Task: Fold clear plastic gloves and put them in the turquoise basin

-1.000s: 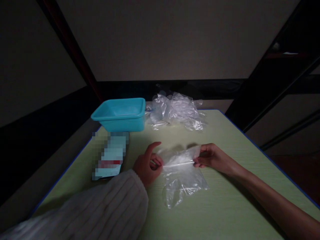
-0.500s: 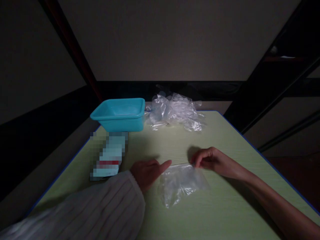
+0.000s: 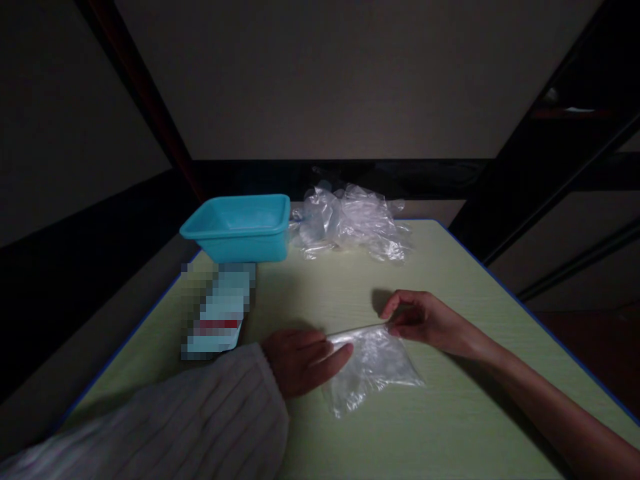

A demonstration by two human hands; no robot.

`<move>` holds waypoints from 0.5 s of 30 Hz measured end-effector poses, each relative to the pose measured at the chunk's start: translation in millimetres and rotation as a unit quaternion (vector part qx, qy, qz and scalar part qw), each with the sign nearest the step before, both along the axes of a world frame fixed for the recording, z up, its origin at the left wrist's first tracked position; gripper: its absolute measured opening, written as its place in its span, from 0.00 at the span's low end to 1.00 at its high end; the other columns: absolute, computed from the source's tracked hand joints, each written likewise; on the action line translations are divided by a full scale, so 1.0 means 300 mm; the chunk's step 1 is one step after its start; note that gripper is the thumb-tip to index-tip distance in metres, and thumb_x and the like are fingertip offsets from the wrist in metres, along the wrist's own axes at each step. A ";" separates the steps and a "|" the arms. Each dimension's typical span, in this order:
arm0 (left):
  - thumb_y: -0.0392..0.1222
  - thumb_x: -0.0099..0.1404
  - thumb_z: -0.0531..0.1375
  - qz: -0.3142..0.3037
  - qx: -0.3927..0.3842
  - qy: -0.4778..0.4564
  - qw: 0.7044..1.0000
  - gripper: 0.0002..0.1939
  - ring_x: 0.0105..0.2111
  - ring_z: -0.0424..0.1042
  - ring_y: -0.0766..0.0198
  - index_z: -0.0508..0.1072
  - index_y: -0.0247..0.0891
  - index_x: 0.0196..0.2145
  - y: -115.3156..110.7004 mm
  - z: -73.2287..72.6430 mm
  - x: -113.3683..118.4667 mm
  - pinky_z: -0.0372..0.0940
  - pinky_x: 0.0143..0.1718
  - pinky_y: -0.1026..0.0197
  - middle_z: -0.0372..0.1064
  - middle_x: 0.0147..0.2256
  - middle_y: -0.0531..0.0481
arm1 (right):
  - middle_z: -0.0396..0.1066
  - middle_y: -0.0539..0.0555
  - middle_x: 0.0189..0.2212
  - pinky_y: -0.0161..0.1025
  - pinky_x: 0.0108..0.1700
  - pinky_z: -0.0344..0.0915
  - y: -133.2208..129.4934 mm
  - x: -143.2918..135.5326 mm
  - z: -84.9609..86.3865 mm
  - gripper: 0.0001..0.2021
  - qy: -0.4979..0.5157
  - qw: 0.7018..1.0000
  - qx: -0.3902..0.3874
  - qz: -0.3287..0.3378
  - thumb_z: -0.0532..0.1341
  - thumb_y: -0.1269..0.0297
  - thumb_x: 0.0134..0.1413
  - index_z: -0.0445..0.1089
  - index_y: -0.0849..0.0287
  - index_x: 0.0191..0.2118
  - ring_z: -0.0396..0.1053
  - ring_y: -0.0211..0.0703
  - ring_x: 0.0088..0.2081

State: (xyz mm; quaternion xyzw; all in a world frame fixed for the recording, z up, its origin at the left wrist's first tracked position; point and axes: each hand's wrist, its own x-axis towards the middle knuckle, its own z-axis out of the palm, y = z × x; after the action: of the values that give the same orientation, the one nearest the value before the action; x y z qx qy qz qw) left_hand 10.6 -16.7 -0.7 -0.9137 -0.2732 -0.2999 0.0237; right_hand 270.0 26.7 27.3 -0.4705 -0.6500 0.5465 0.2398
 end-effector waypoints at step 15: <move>0.30 0.57 0.49 -0.075 -0.058 -0.054 0.994 0.21 0.34 0.71 0.61 0.65 0.38 0.49 0.030 0.024 -0.027 0.66 0.36 0.60 0.73 0.33 0.45 | 0.70 0.52 0.25 0.36 0.26 0.64 -0.029 0.011 0.007 0.05 -0.133 0.966 0.220 -0.014 0.56 0.74 0.47 0.66 0.59 0.31 0.68 0.39 0.26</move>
State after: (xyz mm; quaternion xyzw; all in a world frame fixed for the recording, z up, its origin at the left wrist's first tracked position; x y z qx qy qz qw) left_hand 2.6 -7.7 6.4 -0.9138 -0.2220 -0.3336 -0.0662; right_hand 273.4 18.1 29.4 -0.4836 -0.7736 0.3194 0.2562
